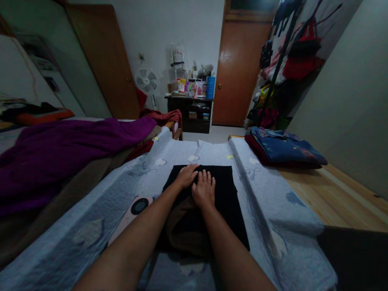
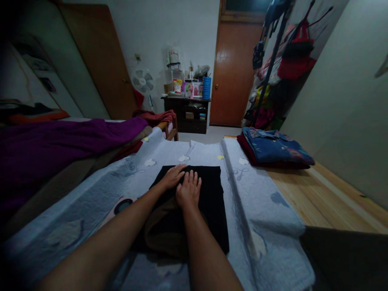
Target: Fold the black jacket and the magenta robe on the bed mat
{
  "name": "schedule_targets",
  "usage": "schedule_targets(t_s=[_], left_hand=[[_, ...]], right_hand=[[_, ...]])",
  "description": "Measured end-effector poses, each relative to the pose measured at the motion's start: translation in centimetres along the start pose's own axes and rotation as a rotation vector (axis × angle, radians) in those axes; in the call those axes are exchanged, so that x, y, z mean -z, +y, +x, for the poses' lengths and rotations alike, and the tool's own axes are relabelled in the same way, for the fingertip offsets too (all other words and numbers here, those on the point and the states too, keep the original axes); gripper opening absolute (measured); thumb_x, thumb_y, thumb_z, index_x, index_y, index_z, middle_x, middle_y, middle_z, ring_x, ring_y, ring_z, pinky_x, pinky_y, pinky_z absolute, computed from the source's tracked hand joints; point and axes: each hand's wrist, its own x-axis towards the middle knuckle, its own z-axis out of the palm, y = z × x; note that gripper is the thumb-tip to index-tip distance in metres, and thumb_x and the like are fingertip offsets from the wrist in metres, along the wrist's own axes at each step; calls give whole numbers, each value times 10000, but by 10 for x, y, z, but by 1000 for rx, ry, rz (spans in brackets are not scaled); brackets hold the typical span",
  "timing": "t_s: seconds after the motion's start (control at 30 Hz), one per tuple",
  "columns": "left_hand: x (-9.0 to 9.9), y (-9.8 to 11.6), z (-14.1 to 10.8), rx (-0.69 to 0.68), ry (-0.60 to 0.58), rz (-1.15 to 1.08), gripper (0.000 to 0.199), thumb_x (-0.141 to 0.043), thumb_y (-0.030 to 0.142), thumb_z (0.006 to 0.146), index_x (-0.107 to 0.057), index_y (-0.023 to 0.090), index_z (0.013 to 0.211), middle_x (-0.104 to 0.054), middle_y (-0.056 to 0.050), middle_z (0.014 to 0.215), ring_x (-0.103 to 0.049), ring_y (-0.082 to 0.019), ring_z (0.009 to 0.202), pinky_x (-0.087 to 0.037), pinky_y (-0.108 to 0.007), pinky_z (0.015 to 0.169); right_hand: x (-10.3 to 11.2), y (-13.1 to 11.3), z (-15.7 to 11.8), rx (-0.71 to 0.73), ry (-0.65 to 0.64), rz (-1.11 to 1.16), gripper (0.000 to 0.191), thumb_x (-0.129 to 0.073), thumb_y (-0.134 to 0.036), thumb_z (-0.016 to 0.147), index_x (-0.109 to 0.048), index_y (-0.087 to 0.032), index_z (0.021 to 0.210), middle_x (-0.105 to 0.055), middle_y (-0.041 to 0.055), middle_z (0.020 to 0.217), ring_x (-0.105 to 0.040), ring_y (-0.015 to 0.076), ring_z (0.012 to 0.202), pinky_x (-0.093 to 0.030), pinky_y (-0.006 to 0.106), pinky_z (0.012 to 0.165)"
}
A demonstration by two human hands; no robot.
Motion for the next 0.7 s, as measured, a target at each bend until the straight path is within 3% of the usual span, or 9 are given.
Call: schedule_targets(t_s=[0.17, 0.37, 0.47, 0.57, 0.7], left_hand=[[2, -2, -1, -9, -75, 191, 482, -308, 373, 972, -386, 273, 1437, -327, -12, 1547, -248, -203, 1436, -218, -422, 1157], [9, 10, 2, 87, -33, 281, 473, -353, 384, 952, -413, 287, 1411, -359, -46, 1530, -283, -254, 1418, -216, -562, 1123], [6, 19, 5, 0, 13, 243, 485, -382, 279, 929, -418, 275, 1413, -367, -24, 1527, -266, -217, 1427, -213, -486, 1150], [1, 21, 7, -121, -57, 186, 467, -357, 285, 940, -445, 272, 1399, -421, -7, 1495, -313, -179, 1406, -247, -383, 1149], [3, 15, 7, 3, -95, 223, 486, -334, 416, 953, -431, 272, 1407, -380, -21, 1520, -294, -231, 1416, -238, -445, 1147]], right_hand=[[-3, 3, 0, 0, 33, 25, 524, -366, -237, 906, -445, -115, 1409, -367, 103, 1514, -223, 245, 1432, -115, 435, 1158], [-7, 4, 2, -14, 86, 98, 459, -330, -232, 934, -520, -106, 1332, -461, 122, 1448, -291, 231, 1403, -134, 431, 1158], [-6, 5, 4, -48, 151, 173, 444, -307, -203, 928, -537, -87, 1290, -529, 141, 1374, -376, 222, 1343, -174, 397, 1145], [-5, 6, 7, -100, 199, 242, 415, -331, -175, 895, -555, -91, 1233, -588, 153, 1266, -471, 219, 1230, -249, 371, 1104], [-6, 7, 8, -105, 226, 286, 422, -334, -136, 856, -569, -98, 1203, -596, 148, 1228, -481, 225, 1197, -255, 374, 1100]])
